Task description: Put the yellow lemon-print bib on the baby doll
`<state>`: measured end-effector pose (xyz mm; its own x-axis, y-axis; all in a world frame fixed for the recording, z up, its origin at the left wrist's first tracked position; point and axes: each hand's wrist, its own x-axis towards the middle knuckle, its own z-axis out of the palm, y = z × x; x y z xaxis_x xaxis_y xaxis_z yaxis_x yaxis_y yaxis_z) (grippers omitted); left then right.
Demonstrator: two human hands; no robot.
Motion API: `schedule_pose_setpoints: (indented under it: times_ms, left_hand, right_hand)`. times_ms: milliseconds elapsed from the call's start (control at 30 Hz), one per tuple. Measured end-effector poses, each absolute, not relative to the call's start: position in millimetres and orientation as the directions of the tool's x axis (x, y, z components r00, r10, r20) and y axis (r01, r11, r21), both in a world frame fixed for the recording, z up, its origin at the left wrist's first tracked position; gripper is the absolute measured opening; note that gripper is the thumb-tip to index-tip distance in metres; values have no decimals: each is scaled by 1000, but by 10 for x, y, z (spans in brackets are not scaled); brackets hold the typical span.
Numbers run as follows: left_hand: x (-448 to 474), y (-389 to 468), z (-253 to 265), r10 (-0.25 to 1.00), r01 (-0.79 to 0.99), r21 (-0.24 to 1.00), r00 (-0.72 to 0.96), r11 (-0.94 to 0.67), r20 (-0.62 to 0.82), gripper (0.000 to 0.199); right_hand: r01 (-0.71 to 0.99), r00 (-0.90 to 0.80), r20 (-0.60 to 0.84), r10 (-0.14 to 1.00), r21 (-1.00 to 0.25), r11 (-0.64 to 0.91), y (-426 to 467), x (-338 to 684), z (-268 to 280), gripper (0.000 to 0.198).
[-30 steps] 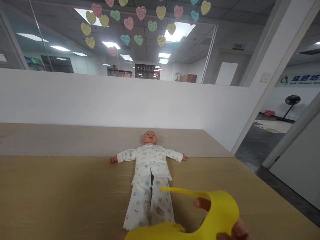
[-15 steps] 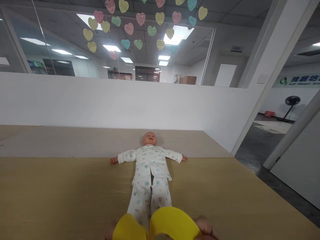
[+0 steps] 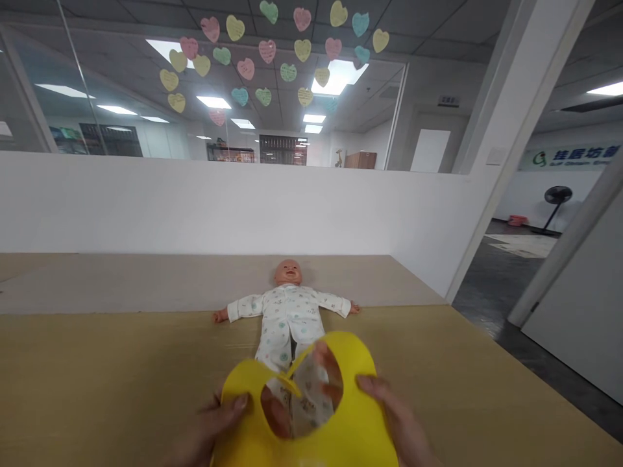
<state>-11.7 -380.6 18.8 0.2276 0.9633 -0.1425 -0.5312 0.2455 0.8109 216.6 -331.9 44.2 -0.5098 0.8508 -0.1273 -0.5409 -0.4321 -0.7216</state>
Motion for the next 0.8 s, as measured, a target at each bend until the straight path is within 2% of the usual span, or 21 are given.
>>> schedule_pose_setpoints:
  times_ms: [100,267,467,567,700,800]
  left_hand:
    - [-171,-3589,445,990,-495,860,122,122,-70,25]
    - [-318,-3003,594,1000,-417,909,-1,2,-2,42]
    - [-413,-2236,613,971,-375,918,-234,-127,38,42]
    - [-496,-1841,527,954,-301,944,-298,-134,40,44]
    - [-671,-1274,268,953,-220,972,-303,-81,11,35]
    - [-805,-887,-2,944,-185,983,-327,-6,-55,25]
  right_hand:
    - [-597,-402,-116,908,-719,-356,-3029,2083,593,50]
    - [-624,-293,-75,953,-740,-250,-2427,1891,754,51]
    - [-540,-237,-65,969,-820,-187,-1657,1638,728,28]
    - [-489,-222,-52,974,-858,-157,-1206,1512,643,27]
    - [-382,-183,44,982,-924,-30,-554,1354,380,30]
    - [-267,-193,128,973,-961,73,-124,1256,50,19]
